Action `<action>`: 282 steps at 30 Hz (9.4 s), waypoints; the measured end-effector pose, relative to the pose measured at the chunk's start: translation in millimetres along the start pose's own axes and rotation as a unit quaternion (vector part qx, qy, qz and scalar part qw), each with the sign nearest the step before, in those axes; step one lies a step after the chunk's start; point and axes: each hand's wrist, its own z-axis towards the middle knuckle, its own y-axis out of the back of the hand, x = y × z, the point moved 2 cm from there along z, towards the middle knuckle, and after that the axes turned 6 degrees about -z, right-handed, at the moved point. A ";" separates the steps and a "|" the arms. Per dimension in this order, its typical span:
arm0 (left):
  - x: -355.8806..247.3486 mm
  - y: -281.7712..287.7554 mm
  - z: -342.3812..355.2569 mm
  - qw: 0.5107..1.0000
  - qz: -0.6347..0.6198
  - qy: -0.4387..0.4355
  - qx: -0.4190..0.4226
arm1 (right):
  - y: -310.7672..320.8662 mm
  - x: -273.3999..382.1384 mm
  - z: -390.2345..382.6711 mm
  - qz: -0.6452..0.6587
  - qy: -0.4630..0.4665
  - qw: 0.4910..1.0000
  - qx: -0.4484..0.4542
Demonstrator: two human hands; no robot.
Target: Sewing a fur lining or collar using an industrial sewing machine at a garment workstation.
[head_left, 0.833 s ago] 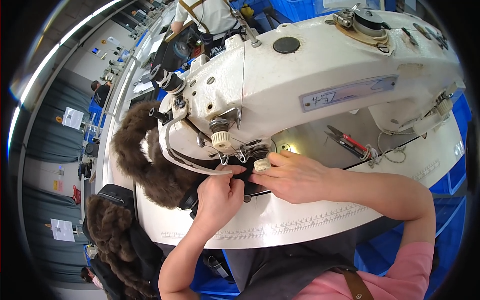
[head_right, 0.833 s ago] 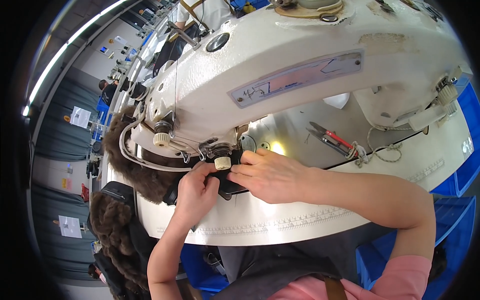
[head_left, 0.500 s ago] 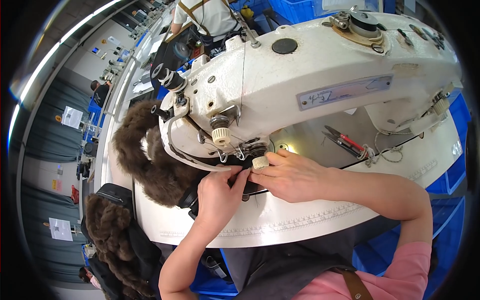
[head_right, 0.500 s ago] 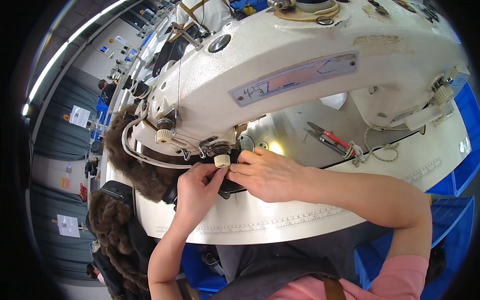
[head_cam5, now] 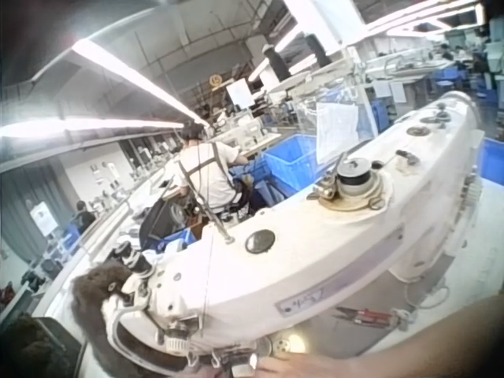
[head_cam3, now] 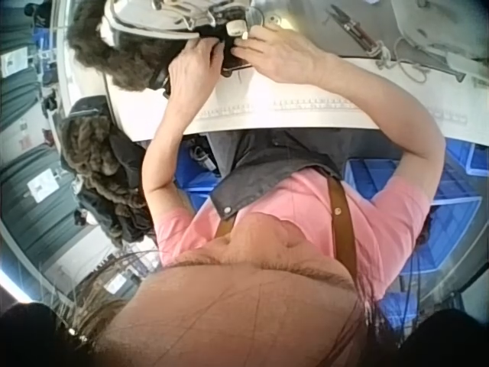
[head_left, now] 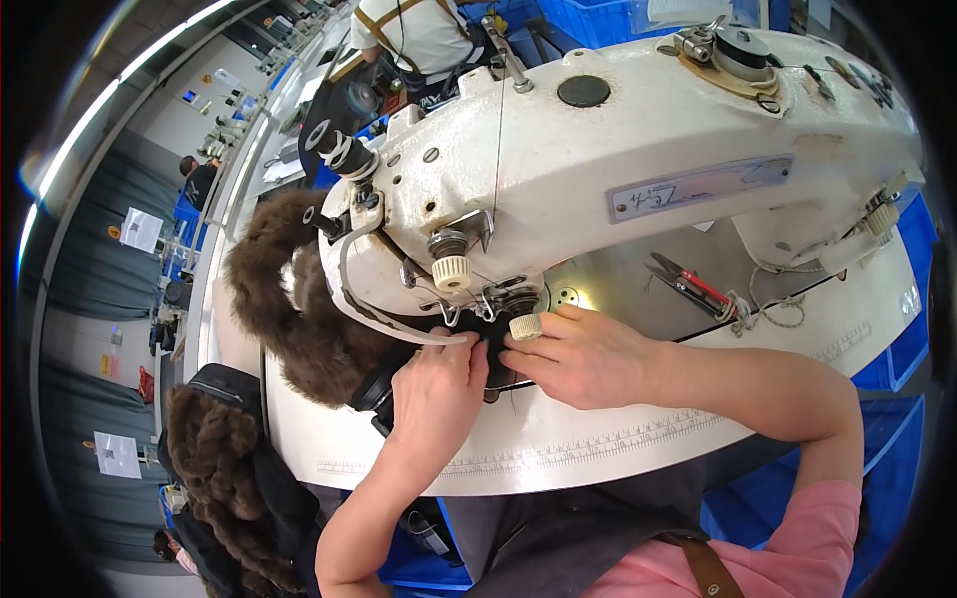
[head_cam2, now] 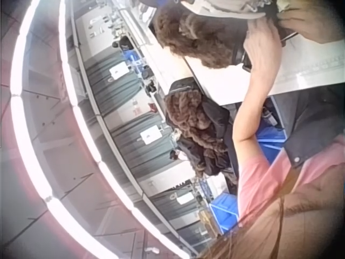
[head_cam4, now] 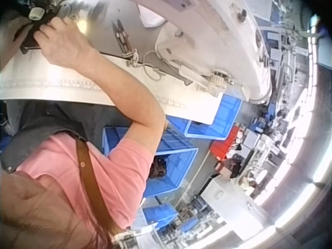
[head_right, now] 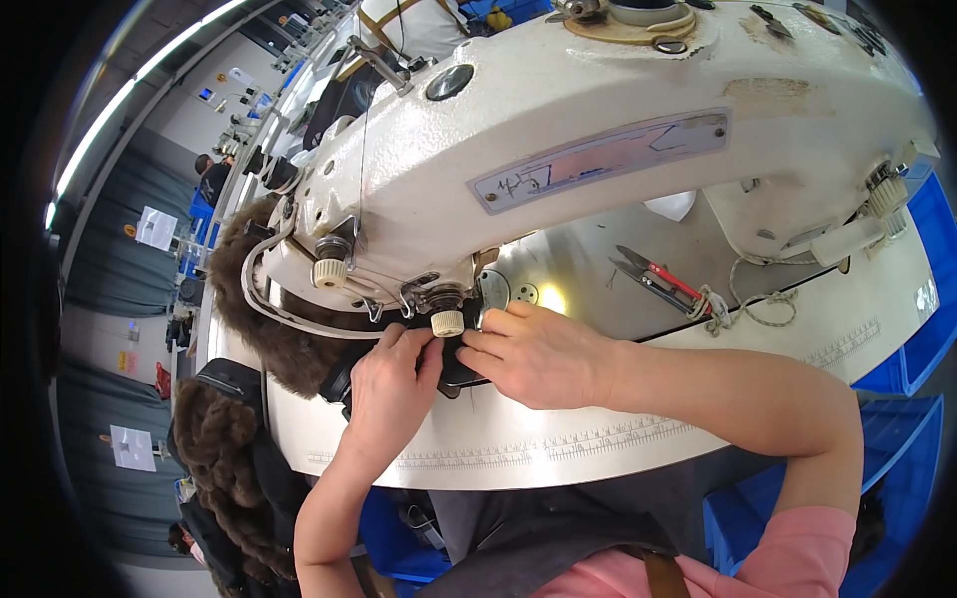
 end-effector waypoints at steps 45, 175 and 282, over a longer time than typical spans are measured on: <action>10.3 4.1 -2.4 0.995 -0.066 0.065 0.042 | -7.8 -0.6 0.7 0.022 0.002 1.000 0.020; 7.4 6.4 -118.0 0.981 -0.025 -0.158 -0.113 | -20.3 5.2 18.6 0.113 -0.114 0.987 -0.022; -17.4 38.2 22.6 0.925 0.153 -0.267 0.221 | -6.5 -27.4 1.9 0.196 -0.099 0.975 0.031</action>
